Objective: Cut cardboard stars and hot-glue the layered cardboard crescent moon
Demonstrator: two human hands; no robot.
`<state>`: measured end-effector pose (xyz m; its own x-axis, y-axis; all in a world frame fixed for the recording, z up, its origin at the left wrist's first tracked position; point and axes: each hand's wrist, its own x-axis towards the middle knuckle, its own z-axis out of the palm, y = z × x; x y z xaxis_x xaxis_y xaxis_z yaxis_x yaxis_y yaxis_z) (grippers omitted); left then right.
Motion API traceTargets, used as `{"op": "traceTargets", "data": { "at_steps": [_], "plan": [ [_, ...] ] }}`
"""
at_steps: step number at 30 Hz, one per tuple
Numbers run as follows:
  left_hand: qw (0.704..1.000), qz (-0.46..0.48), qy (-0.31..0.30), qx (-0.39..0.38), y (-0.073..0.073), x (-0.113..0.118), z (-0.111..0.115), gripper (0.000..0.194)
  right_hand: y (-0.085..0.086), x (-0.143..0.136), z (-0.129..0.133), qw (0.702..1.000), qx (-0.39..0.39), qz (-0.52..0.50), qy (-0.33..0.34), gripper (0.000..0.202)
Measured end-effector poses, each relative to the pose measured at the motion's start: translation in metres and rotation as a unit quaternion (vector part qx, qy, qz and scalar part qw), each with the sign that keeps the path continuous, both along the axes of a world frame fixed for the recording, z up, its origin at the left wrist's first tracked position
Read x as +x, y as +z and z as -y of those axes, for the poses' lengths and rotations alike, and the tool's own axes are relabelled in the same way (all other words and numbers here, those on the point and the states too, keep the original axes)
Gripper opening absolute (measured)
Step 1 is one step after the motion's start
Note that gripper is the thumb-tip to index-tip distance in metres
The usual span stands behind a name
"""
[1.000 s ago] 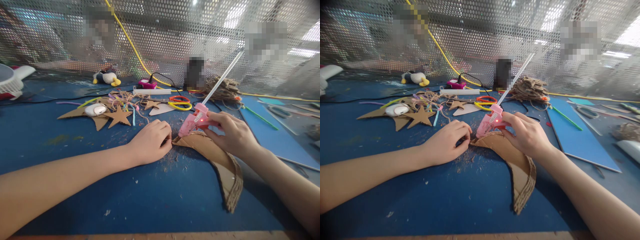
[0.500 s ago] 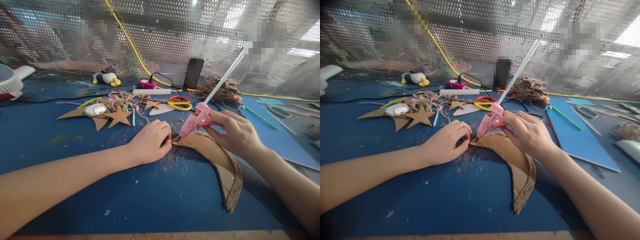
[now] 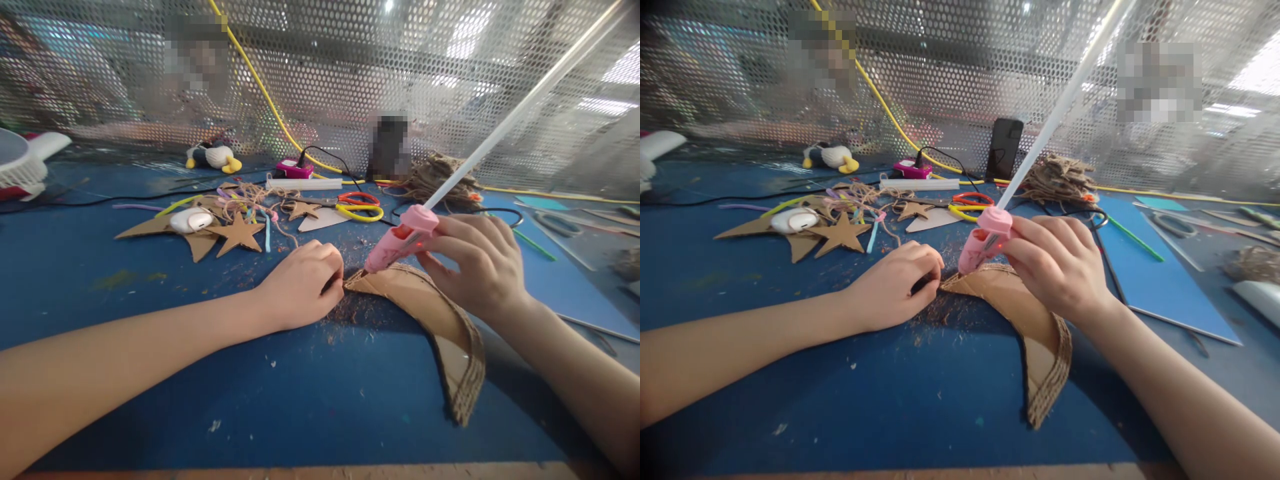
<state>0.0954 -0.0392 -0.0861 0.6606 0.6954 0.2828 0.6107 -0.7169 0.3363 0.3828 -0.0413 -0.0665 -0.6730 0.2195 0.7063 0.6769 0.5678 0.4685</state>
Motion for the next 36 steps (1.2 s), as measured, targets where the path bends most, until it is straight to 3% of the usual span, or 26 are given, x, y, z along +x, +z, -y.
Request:
{"op": "traceTargets", "data": {
  "at_steps": [4, 10, 17, 21, 24, 28, 32, 36],
  "plan": [
    [1.000, -0.006, -0.009, 0.011, 0.003, 0.001, 0.003, 0.004, -0.003, -0.003, -0.001, 0.992, -0.042, -0.091, -0.081, 0.040],
    [1.000, 0.006, -0.011, 0.013, 0.003, 0.001, 0.005, 0.005, -0.014, 0.008, -0.011, 0.942, -0.155, -0.182, -0.237, 0.055],
    [1.000, 0.002, -0.025, 0.012, 0.002, 0.000, 0.003, 0.007, -0.043, 0.039, -0.026, 0.920, -0.181, -0.114, -0.329, 0.045],
    [1.000, 0.002, -0.028, 0.012, 0.002, 0.000, 0.003, 0.012, -0.041, 0.037, -0.024, 0.916, -0.174, -0.092, -0.350, 0.044],
    [1.000, 0.000, -0.028, 0.012, 0.001, 0.000, 0.002, 0.015, -0.028, 0.023, -0.019, 0.936, -0.169, -0.097, -0.292, 0.039],
    [1.000, -0.006, -0.028, 0.012, 0.000, -0.001, 0.001, 0.018, -0.010, -0.004, -0.009, 0.961, -0.240, -0.097, -0.094, 0.018],
    [0.999, -0.015, -0.027, 0.018, -0.001, 0.000, 0.000, 0.020, -0.007, -0.020, 0.001, 0.941, -0.336, -0.014, 0.033, 0.021],
    [0.999, -0.020, -0.023, 0.027, 0.000, 0.000, 0.000, 0.017, -0.014, -0.020, 0.002, 0.924, -0.379, 0.020, 0.052, 0.024]
  ]
}}
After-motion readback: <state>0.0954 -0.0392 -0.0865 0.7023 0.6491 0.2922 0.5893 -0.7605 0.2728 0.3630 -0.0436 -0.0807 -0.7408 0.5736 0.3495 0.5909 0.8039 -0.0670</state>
